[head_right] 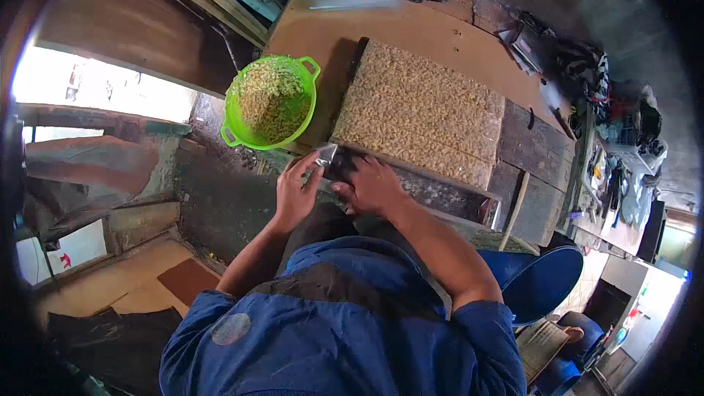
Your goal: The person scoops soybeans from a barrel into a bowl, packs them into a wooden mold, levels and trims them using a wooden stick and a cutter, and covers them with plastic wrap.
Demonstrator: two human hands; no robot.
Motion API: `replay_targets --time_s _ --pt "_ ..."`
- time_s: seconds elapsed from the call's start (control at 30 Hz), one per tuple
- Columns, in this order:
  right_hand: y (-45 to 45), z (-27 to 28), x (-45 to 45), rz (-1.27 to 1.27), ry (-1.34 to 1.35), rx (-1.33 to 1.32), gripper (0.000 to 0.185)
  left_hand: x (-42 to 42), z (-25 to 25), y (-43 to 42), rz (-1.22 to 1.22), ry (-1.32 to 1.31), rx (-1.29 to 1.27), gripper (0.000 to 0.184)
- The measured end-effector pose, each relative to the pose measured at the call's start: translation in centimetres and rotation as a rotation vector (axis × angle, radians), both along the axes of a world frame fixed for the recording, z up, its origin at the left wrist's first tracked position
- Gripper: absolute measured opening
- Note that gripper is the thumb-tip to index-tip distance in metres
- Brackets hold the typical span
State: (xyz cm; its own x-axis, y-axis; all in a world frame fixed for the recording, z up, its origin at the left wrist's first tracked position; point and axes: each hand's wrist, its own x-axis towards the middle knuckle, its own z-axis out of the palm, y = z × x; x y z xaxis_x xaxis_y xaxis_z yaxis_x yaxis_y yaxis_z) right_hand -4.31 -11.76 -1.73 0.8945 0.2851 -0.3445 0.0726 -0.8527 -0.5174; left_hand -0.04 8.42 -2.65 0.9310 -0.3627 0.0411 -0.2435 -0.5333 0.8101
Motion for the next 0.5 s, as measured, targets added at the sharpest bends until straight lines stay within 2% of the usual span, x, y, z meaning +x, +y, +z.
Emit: replay_targets --time_s 0.13,0.2,0.43,0.5 --pt "-0.15 -0.08 -0.02 0.083 0.012 -0.110 0.058 -0.04 0.31 -0.41 -0.002 -0.070 -0.012 0.033" --pt "-0.35 -0.20 0.00 0.043 0.004 0.012 0.056 -0.04 0.05 -0.47 0.012 -0.089 -0.020 0.033" --pt "0.14 -0.25 0.22 -0.008 0.066 -0.007 0.054 -0.49 0.26 -0.36 -0.015 -0.078 -0.003 0.034" --pt "-0.21 -0.39 -0.38 -0.019 -0.022 0.037 0.053 -0.70 0.43 -0.47 -0.020 -0.089 0.007 0.034"
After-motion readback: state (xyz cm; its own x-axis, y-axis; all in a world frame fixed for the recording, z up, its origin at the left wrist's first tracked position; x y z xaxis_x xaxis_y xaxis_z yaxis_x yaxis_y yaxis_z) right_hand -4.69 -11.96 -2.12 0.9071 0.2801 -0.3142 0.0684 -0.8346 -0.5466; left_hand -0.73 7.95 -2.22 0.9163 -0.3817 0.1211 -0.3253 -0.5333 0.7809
